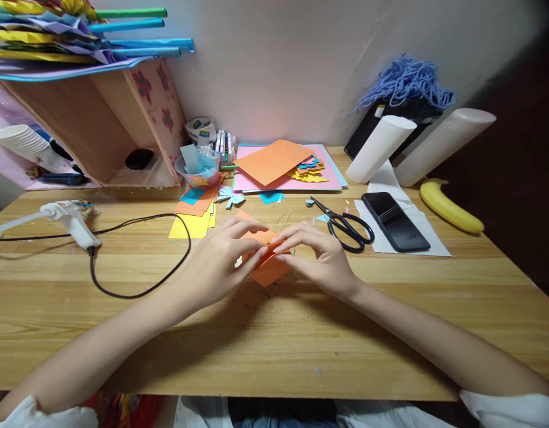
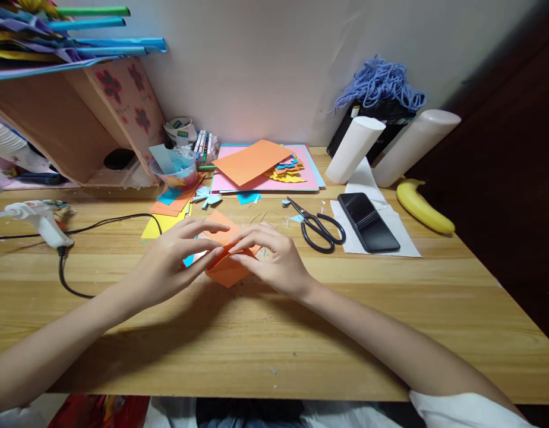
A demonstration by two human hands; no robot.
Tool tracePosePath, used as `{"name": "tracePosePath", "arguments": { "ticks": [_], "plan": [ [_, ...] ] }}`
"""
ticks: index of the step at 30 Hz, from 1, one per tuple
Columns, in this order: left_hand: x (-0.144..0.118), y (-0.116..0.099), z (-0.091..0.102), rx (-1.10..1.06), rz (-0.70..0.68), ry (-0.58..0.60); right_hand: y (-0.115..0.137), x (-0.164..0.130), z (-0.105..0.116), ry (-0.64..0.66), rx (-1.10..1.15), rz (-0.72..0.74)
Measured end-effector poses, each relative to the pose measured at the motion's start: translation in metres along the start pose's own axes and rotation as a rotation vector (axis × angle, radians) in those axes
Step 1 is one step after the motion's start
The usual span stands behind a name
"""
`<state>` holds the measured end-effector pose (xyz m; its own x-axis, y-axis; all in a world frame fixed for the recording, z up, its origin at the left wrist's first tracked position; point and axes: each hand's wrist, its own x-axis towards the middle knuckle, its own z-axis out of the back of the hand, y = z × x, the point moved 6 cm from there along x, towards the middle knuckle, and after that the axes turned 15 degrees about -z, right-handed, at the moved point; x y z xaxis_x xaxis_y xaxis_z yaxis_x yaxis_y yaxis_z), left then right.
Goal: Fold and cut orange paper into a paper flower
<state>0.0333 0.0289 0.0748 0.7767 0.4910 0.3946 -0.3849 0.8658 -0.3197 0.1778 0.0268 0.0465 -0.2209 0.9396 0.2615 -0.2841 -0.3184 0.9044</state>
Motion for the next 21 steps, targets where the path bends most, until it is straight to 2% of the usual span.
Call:
{"name": "tracePosePath", "arguments": {
  "ticks": [2,5,9,11,14,17,21],
  "plan": [
    [0.0,0.002,0.0,-0.056,0.031,-0.015,-0.003,0.001,-0.001,0.013,0.057,-0.04],
    [-0.002,0.015,0.0,-0.188,0.159,-0.123,-0.018,0.004,0.003,-0.053,0.218,-0.167],
    [-0.011,0.045,-0.005,-0.372,0.465,-0.317,-0.044,0.011,0.013,-0.209,0.498,-0.315],
    [-0.018,0.06,-0.014,-0.538,0.648,-0.391,-0.057,0.013,0.015,-0.254,0.626,-0.402],
    [-0.022,0.066,-0.032,-0.865,0.821,-0.349,-0.069,0.013,0.01,-0.25,0.735,-0.499],
    [-0.017,0.062,-0.037,-1.002,0.763,-0.346,-0.074,0.011,0.004,-0.208,0.775,-0.545],
    [-0.011,0.056,-0.03,-0.948,0.549,-0.385,-0.076,0.01,-0.002,-0.151,0.743,-0.57]
  ]
}}
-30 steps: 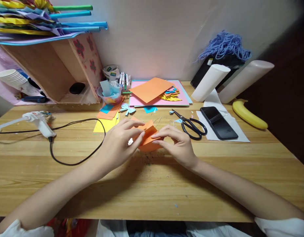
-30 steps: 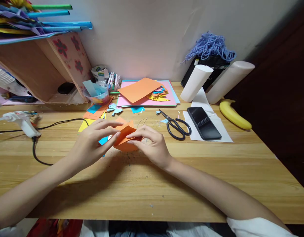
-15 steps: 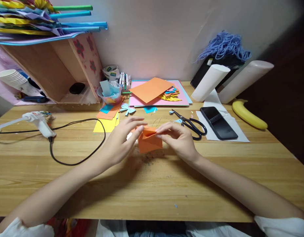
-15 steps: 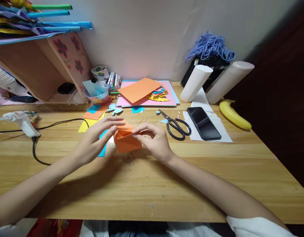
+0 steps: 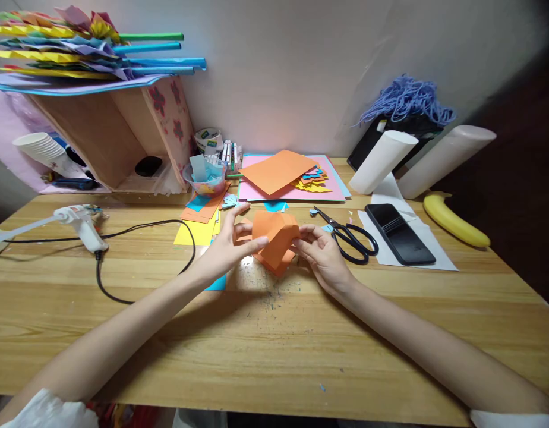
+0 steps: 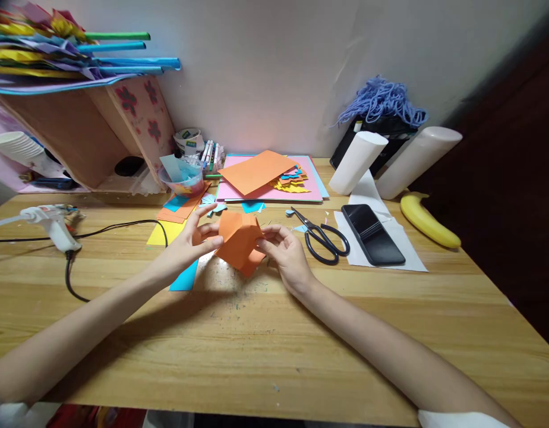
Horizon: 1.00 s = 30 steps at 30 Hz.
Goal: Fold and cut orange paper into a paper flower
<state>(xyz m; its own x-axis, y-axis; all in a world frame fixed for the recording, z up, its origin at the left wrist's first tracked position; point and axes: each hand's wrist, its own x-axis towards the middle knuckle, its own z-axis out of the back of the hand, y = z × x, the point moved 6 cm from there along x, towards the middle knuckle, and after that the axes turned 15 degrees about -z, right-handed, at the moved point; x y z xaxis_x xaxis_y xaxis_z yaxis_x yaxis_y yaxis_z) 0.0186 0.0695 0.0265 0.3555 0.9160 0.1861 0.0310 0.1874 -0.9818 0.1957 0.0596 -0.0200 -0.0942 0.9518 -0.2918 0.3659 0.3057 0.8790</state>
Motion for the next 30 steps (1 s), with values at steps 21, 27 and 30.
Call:
{"name": "tracePosePath", "arguments": {
  "ticks": [21,27,30],
  "plan": [
    [-0.016,-0.025,-0.005,0.576,-0.589,-0.094,0.008,-0.011,-0.011,0.076,-0.329,0.277],
    [-0.018,-0.002,0.001,0.511,-0.488,-0.166,0.008,-0.012,-0.002,0.004,-0.393,0.314],
    [-0.017,0.012,0.002,0.51,-0.442,-0.126,0.005,-0.009,0.002,-0.042,-0.428,0.276]
  ]
}}
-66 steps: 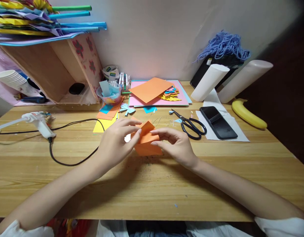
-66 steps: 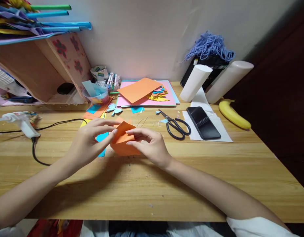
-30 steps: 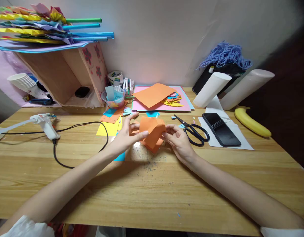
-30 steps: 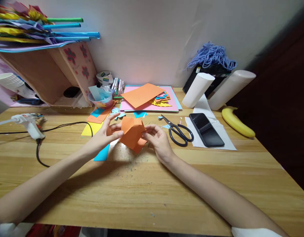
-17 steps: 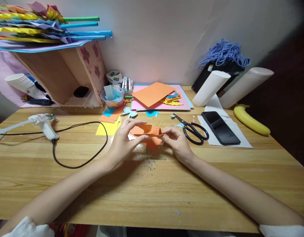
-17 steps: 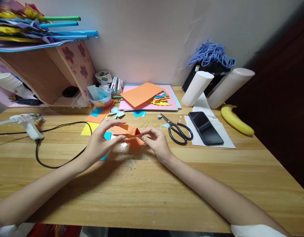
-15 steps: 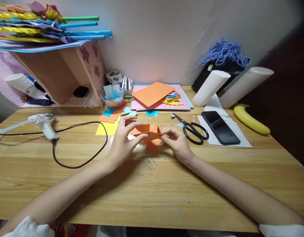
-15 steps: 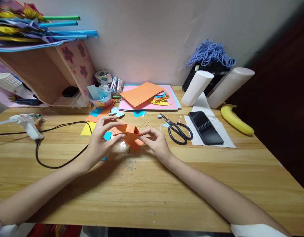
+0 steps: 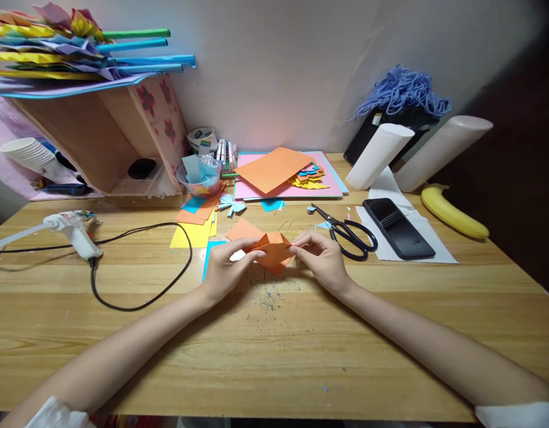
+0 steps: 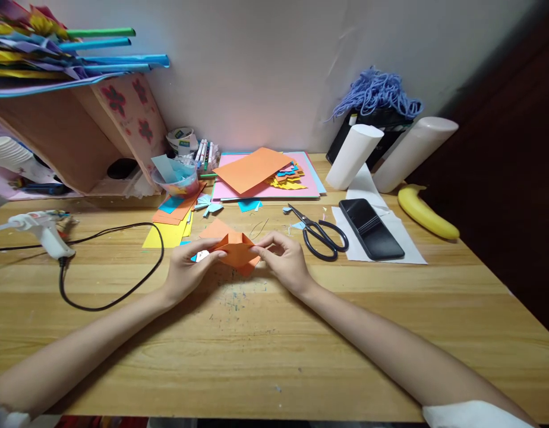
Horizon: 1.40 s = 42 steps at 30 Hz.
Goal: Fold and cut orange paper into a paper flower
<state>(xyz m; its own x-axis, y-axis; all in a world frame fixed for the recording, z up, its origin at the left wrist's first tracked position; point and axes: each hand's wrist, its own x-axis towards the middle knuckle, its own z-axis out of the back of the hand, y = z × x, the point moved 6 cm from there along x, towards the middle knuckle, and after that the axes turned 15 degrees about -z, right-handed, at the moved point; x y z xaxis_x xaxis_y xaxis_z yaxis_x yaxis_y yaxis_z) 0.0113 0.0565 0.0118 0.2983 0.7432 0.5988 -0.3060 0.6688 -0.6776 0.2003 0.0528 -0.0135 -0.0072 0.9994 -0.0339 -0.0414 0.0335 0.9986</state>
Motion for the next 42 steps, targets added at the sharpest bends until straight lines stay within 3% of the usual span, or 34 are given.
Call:
{"name": "tracePosePath", "arguments": {
  "ticks": [7,9,13,16,21,26,36,42],
  "plan": [
    [-0.005,0.007,0.0,-0.019,0.038,-0.045,-0.011,0.0,-0.016,0.201,0.006,-0.139],
    [-0.004,0.006,-0.003,-0.057,0.048,-0.008,-0.012,-0.003,-0.019,0.239,0.004,-0.144],
    [-0.004,0.01,-0.01,-0.138,0.113,0.108,-0.008,-0.008,-0.019,0.246,-0.066,-0.073],
    [-0.004,0.013,-0.01,-0.106,0.134,0.117,0.0,-0.011,-0.017,0.174,-0.186,0.06],
    [-0.007,0.004,-0.016,-0.065,-0.021,0.237,0.017,-0.02,-0.021,0.161,-0.424,0.343],
    [-0.009,-0.007,-0.021,0.055,-0.194,0.338,0.021,-0.025,-0.025,0.238,-0.422,0.449],
    [-0.008,-0.011,-0.018,0.124,-0.297,0.298,0.021,-0.029,-0.024,0.267,-0.37,0.508],
    [-0.007,-0.017,-0.013,0.12,-0.384,0.185,0.02,-0.032,-0.02,0.169,-0.377,0.488]
  ]
}}
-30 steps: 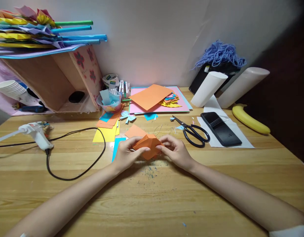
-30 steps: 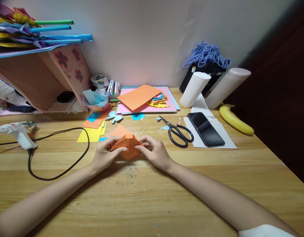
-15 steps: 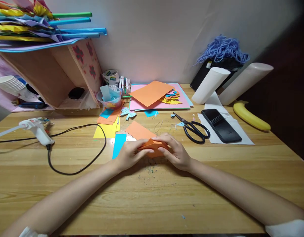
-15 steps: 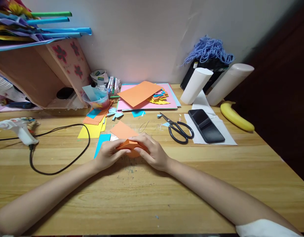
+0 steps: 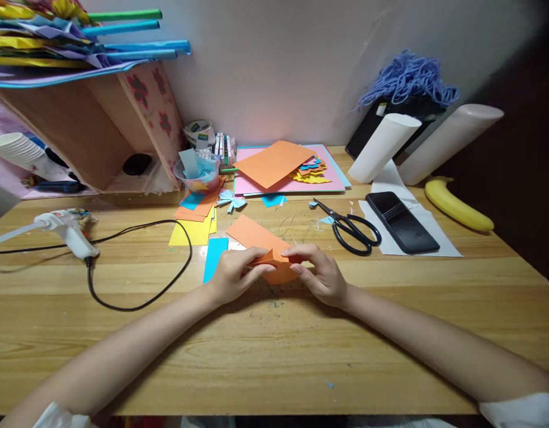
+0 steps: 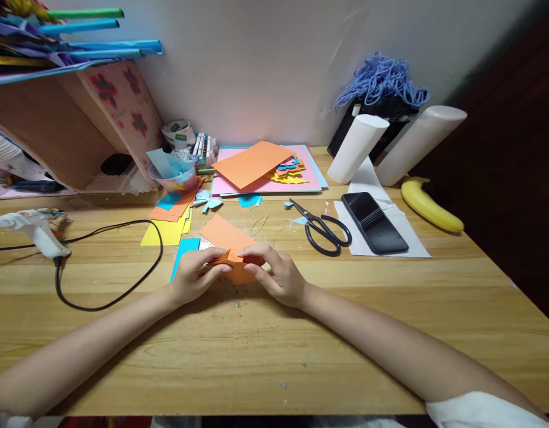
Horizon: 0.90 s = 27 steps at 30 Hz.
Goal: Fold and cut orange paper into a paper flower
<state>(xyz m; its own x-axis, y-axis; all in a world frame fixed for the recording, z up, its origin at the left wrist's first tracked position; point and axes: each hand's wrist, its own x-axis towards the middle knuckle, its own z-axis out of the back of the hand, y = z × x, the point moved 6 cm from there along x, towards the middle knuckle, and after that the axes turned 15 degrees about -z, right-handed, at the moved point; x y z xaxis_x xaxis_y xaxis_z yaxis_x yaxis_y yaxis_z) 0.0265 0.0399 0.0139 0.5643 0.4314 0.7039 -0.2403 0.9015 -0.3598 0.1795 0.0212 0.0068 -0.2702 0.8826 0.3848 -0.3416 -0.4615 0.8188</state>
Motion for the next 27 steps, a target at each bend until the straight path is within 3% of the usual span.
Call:
{"name": "tracePosePath", "arguments": {
  "ticks": [6,11,15,18,27],
  "plan": [
    [0.001,-0.003,0.001,0.015,-0.07,-0.004,-0.001,0.0,-0.002,0.019,0.046,0.058],
    [0.001,-0.003,0.001,-0.046,-0.009,0.0,0.001,0.0,-0.004,0.048,0.068,0.067],
    [0.001,-0.005,0.004,-0.129,0.097,-0.094,0.006,-0.001,-0.001,-0.038,0.049,0.063],
    [0.002,-0.011,0.01,-0.04,0.069,-0.166,0.01,-0.002,0.002,-0.11,0.046,0.1],
    [0.014,-0.03,0.01,0.242,0.073,0.039,0.018,-0.005,0.001,-0.102,-0.118,0.247]
  ]
}}
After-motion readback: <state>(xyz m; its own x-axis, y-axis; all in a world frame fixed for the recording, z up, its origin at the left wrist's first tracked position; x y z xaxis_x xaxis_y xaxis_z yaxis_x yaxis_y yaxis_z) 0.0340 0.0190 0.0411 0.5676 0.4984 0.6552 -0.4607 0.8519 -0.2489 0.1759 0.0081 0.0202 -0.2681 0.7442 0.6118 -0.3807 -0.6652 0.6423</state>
